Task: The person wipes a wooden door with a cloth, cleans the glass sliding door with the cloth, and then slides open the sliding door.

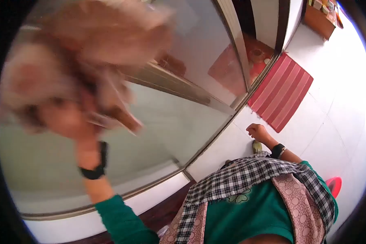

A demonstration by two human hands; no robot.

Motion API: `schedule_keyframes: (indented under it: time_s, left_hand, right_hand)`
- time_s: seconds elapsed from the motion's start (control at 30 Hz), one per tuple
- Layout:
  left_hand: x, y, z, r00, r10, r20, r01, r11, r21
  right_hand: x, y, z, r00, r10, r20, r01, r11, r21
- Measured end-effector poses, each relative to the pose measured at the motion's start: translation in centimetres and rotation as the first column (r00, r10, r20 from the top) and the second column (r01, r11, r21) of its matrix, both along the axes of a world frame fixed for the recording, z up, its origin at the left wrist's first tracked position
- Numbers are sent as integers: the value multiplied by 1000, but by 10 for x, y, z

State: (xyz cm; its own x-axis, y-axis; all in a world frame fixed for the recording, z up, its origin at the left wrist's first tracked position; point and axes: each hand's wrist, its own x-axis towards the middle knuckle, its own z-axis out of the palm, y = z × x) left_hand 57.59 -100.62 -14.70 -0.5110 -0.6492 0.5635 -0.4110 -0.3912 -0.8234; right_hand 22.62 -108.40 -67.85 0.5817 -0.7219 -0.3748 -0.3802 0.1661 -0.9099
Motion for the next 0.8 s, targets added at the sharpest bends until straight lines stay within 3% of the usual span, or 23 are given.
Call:
schedule_keyframes:
  time_s: [0.03,0.07,0.1,0.13,0.2,0.23,0.27,0.3,0.33,0.4,0.43,0.5,0.53,0.57,0.6,0.67,0.7,0.77,0.8]
  left_hand:
    - [6,10,-69,991,109,-79,-89,969,230]
    - [29,26,-168,945,250,-213,-117,863,492]
    - [33,30,-228,844,444,-299,-77,654,753]
    - [53,39,-292,900,30,-435,274,736,619]
    - [7,5,-327,744,171,-646,454,579,677]
    - [-4,2,-348,744,176,-644,454,574,681]
    - [-6,5,-370,789,339,-512,343,449,825]
    - [3,0,-394,814,461,-353,235,294,926]
    - [8,-7,-397,818,453,-354,244,284,927]
    - [2,-7,-398,744,288,-603,433,480,763]
    - [-3,-5,-395,747,293,-597,436,464,772]
    - [-16,-12,-376,716,317,-622,460,457,762]
    - [-25,-11,-364,720,311,-620,481,420,769]
    - [-33,-2,-347,621,472,-626,513,360,780]
    - [-35,7,-333,513,619,-595,545,300,783]
    - [-20,43,-312,525,384,-760,691,330,644]
    - [-23,64,-297,554,324,-766,643,417,642]
    - [-4,116,-276,686,176,-706,490,605,627]
    - [8,140,-272,716,143,-683,414,702,580]
  right_hand:
    - [-2,2,0,1000,15,-14,-15,1000,-13]
    - [17,8,-43,998,14,-58,-17,999,-49]
    - [17,8,-39,998,15,-61,-16,1000,-23]
    - [16,15,-39,997,42,-62,-46,997,-64]
    - [18,22,-20,997,75,-30,-77,992,-100]
    - [28,26,-7,996,93,3,-92,990,-108]
    - [46,28,-6,990,91,108,-78,990,-118]
    - [71,23,8,982,75,171,-73,997,-18]
    - [97,22,15,968,40,246,-67,993,101]
    - [145,24,23,874,-212,438,32,923,384]
    - [169,25,29,807,-348,477,67,857,511]
    - [204,23,58,622,-435,651,-16,824,566]
    - [227,31,60,532,-458,712,95,868,488]
    - [246,39,58,445,-463,767,218,886,409]
    - [248,45,62,491,-457,742,319,886,335]
    - [248,62,81,544,-462,700,565,819,101]
    - [251,75,94,557,-468,686,686,725,-63]
    - [260,94,130,428,-590,685,753,652,91]
    - [271,107,138,388,-535,750,797,603,17]
